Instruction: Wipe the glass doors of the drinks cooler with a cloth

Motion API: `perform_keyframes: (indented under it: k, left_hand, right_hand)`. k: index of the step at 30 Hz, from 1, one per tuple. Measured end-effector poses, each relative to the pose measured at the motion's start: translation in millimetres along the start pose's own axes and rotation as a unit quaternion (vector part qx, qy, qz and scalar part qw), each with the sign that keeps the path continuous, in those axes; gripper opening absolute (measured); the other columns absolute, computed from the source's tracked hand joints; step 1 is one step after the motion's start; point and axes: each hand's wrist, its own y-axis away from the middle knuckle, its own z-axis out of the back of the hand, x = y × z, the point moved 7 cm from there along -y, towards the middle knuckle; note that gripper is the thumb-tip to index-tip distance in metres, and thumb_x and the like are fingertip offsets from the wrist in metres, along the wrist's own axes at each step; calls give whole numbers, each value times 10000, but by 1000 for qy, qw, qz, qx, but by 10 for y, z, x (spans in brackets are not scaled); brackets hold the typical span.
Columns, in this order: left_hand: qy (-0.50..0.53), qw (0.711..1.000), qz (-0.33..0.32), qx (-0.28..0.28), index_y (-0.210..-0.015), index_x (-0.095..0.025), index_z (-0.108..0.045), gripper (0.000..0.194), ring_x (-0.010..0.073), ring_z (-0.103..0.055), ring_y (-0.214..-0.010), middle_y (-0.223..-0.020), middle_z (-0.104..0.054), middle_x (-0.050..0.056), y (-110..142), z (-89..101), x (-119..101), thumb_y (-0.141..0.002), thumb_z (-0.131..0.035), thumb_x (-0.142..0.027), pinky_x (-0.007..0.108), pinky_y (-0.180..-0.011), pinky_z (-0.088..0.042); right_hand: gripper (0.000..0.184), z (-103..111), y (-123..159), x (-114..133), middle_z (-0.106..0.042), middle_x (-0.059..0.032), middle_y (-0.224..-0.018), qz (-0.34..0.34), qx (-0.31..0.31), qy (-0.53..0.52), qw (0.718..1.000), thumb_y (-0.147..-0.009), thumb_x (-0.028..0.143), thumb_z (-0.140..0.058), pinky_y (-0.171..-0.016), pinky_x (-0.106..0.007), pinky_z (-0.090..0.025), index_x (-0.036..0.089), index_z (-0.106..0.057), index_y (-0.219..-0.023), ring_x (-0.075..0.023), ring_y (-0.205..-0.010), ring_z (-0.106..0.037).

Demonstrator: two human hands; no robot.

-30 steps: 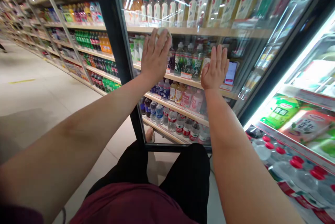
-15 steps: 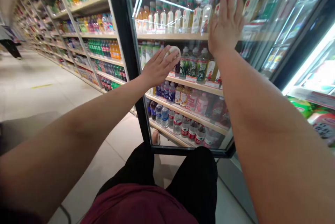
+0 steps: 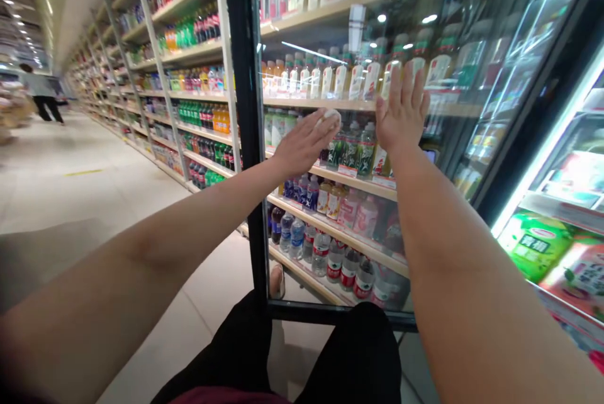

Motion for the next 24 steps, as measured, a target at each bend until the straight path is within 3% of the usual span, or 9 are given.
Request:
perform_keyframes:
  k: [2, 5, 7, 12, 14, 17, 19, 22, 24]
  left_hand:
    - [-17, 1000, -14, 10, -1637, -161, -413, 649, 240, -76, -1644, -1729, -343, 61, -77, 26, 63, -1004, -346, -33, 505, -1367, -136]
    - [-30, 990, 118, -67, -1657, -103, -363, 683, 281, -2, -1647, -1758, -252, 119, -202, 177, 360, -984, -294, -14, 543, -1363, -91]
    - [-28, 983, 165, -79, -1661, -58, -330, 686, 299, 16, -1645, -1762, -219, 150, -218, 181, 390, -980, -266, -8, 557, -1360, -73]
    - [-28, 998, -28, 54, -1665, -145, -328, 646, 238, -23, -1638, -1761, -259, 20, -220, -47, 23, -1030, -290, -38, 539, -1359, -52]
    - [-19, 1000, 9, 17, -1689, -179, -299, 689, 224, 54, -1634, -1776, -206, -12, -269, -2, 204, -1013, -314, -49, 514, -1364, 30]
    - [8, 985, 138, -102, -1719, -309, -222, 753, 127, 236, -1586, -1771, -84, -140, -293, 98, 561, -1005, -312, -87, 404, -1357, 141]
    - [11, 980, 160, -119, -1714, -303, -244, 727, 103, 274, -1562, -1769, -88, -138, -242, 58, 545, -1019, -295, -100, 396, -1366, 115]
    - [0, 999, 38, -20, -1681, -186, -341, 655, 173, 189, -1590, -1771, -214, -20, -164, -105, 148, -1042, -251, -77, 482, -1378, -12]
    - [-2, 997, -55, 54, -1676, -189, -330, 625, 192, 118, -1602, -1762, -256, -31, -123, -168, -51, -1063, -257, -90, 532, -1360, -54]
  right_hand:
    - [689, -13, 3, -3, -64, -4, -1804, 1, -3, -11, 1000, -1090, 471, -256, -1329, -557, -44, 208, -192, -1723, -292, -1667, -38]
    - [712, -31, 1, -2, -46, -27, -1806, 2, 9, -12, 1000, -1084, 476, -258, -1328, -575, -33, 176, -180, -1725, -302, -1667, -20]
    - [703, -35, -3, -1, -26, -22, -1807, -1, 22, -6, 1000, -1092, 468, -263, -1323, -591, -28, 188, -159, -1728, -298, -1668, 3]
    - [687, -21, -6, 22, -54, -67, -1806, -4, 28, 33, 999, -1111, 442, -278, -1328, -603, -78, 170, -165, -1732, -317, -1671, -21]
    - [678, -8, -1, 33, -76, -74, -1805, -3, 21, 36, 999, -1116, 431, -287, -1333, -588, -90, 161, -185, -1729, -325, -1670, -44]
    - [658, 8, 10, 43, -48, -39, -1807, -8, 26, 16, 1000, -1130, 420, -296, -1332, -569, -47, 183, -166, -1729, -294, -1669, -12]
    - [654, 23, 16, 48, -25, -21, -1808, -13, 34, 15, 999, -1137, 422, -297, -1328, -578, -35, 196, -137, -1729, -276, -1667, 4]
    - [652, 59, 13, 70, -42, -52, -1807, -9, 36, 36, 999, -1149, 427, -289, -1325, -602, -74, 180, -125, -1730, -287, -1666, -31]
    - [651, 69, 6, 74, -53, -65, -1806, -10, 38, 46, 998, -1153, 424, -299, -1326, -604, -90, 184, -122, -1732, -293, -1667, -48]
